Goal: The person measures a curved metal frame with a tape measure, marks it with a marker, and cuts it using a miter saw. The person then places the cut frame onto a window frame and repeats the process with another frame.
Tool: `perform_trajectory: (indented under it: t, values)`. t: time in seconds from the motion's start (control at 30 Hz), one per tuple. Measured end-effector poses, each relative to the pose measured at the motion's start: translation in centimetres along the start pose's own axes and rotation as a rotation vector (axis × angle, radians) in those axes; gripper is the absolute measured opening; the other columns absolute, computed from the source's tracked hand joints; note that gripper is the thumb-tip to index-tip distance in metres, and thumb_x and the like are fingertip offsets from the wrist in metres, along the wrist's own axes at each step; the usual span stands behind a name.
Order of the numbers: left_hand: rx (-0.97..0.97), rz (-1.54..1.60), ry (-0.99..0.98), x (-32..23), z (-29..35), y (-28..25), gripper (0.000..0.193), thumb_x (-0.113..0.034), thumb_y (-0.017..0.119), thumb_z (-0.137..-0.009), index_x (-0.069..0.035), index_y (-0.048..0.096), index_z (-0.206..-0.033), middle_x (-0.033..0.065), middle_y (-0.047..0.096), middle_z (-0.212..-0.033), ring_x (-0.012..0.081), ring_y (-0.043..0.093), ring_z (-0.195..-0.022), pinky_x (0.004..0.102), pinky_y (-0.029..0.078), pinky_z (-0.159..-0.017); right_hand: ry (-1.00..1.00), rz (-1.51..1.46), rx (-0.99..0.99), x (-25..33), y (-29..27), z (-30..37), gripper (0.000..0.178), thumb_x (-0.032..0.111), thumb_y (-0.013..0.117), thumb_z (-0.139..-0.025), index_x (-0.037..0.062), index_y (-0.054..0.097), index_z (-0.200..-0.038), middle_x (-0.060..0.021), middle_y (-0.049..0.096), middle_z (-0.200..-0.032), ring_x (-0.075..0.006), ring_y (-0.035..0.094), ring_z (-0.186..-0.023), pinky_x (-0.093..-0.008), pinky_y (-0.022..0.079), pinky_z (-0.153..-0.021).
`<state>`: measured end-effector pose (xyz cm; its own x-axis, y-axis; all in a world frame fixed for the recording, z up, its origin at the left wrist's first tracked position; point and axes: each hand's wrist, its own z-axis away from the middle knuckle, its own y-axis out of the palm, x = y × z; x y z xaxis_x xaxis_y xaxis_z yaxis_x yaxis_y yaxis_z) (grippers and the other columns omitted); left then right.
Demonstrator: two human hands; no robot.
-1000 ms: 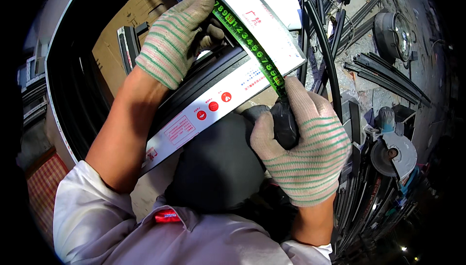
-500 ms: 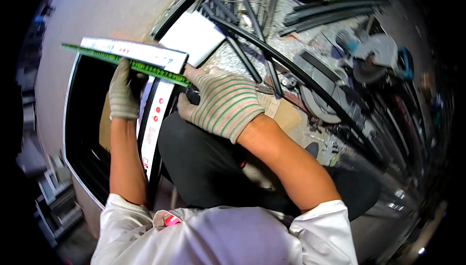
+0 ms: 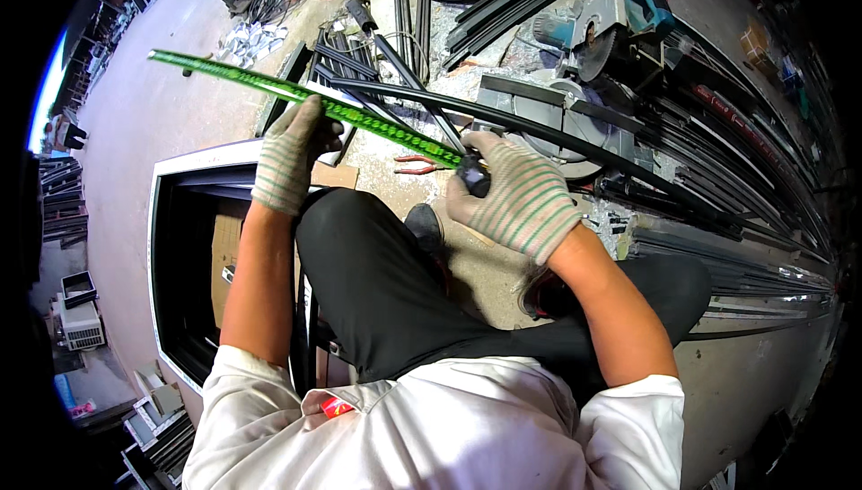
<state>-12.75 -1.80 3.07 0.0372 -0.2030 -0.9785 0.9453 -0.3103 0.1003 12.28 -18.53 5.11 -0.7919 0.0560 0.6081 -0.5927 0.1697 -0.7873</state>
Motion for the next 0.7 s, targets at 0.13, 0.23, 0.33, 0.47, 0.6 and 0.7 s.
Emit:
perform_trajectory:
  t: [0.13, 0.23, 0.33, 0.47, 0.6, 0.7]
  values:
    - [0.113, 0.043, 0.021, -0.4, -1.1, 1.6, 0.031, -0.035, 0.069, -0.1, -0.004, 0.069, -0.105, 0.0072, 0.071, -0.085, 0.0152, 0.066, -0.074, 0.029, 0.054, -0.071, 0.035, -0.05, 0.003, -2.7, -2.1, 1.8, 0.053, 0.035, 0.068, -0.083, 0.0017, 0.064, -0.124, -0.024, 0.072, -0.094, -0.0398, 0.071, -0.088, -0.045, 0.056, -0.083]
    - [0.114, -0.04, 0.007, -0.3, -1.1, 3.3, 0.033, -0.038, 0.066, -0.102, -0.005, 0.07, -0.104, 0.0067, 0.071, -0.085, 0.0142, 0.064, -0.072, 0.029, 0.054, -0.07, 0.048, -0.061, -0.019, -5.3, -3.5, 2.8, 0.05, 0.032, 0.069, -0.083, 0.0013, 0.066, -0.122, -0.0247, 0.072, -0.095, -0.04, 0.071, -0.088, -0.0446, 0.056, -0.083]
    - [0.088, -0.157, -0.027, 0.0, -1.2, 3.2, 0.034, -0.037, 0.064, -0.103, -0.004, 0.07, -0.102, 0.0061, 0.071, -0.085, 0.0131, 0.064, -0.072, 0.0283, 0.054, -0.069, 0.051, -0.057, -0.041, -8.5, -4.8, 3.2, 0.045, 0.031, 0.07, -0.083, 0.0009, 0.069, -0.116, -0.0251, 0.072, -0.092, -0.0396, 0.071, -0.088, -0.0441, 0.056, -0.082]
    - [0.053, -0.381, -0.035, -0.5, -0.9, 4.4, 0.033, -0.034, 0.063, -0.104, -0.003, 0.071, -0.1, 0.0051, 0.071, -0.087, 0.011, 0.064, -0.073, 0.0269, 0.053, -0.069, 0.106, 0.023, -0.003, -14.4, -6.1, 3.3, 0.045, 0.032, 0.069, -0.083, 0.0012, 0.07, -0.116, -0.0265, 0.072, -0.093, -0.0398, 0.072, -0.088, -0.0438, 0.057, -0.083]
    - [0.148, -0.439, 0.062, 1.4, -2.6, 7.1, 0.032, -0.032, 0.065, -0.104, 0.0, 0.071, -0.103, 0.0034, 0.071, -0.091, 0.0102, 0.066, -0.083, 0.0261, 0.054, -0.075, 0.098, 0.124, 0.048, -20.6, -6.9, 2.8, 0.043, 0.03, 0.069, -0.083, 0.0012, 0.071, -0.115, -0.0282, 0.071, -0.095, -0.0415, 0.071, -0.09, -0.0439, 0.057, -0.085]
    - [0.289, -0.656, 0.143, 4.2, -5.4, 9.2, 0.032, -0.031, 0.068, -0.102, 0.0, 0.071, -0.11, 0.0044, 0.071, -0.093, 0.0108, 0.064, -0.085, 0.0289, 0.054, -0.078, 0.131, 0.124, 0.075, -24.5, -6.7, 2.4, 0.04, 0.027, 0.069, -0.083, 0.0007, 0.071, -0.112, -0.0283, 0.071, -0.096, -0.0428, 0.071, -0.092, -0.0429, 0.056, -0.085]
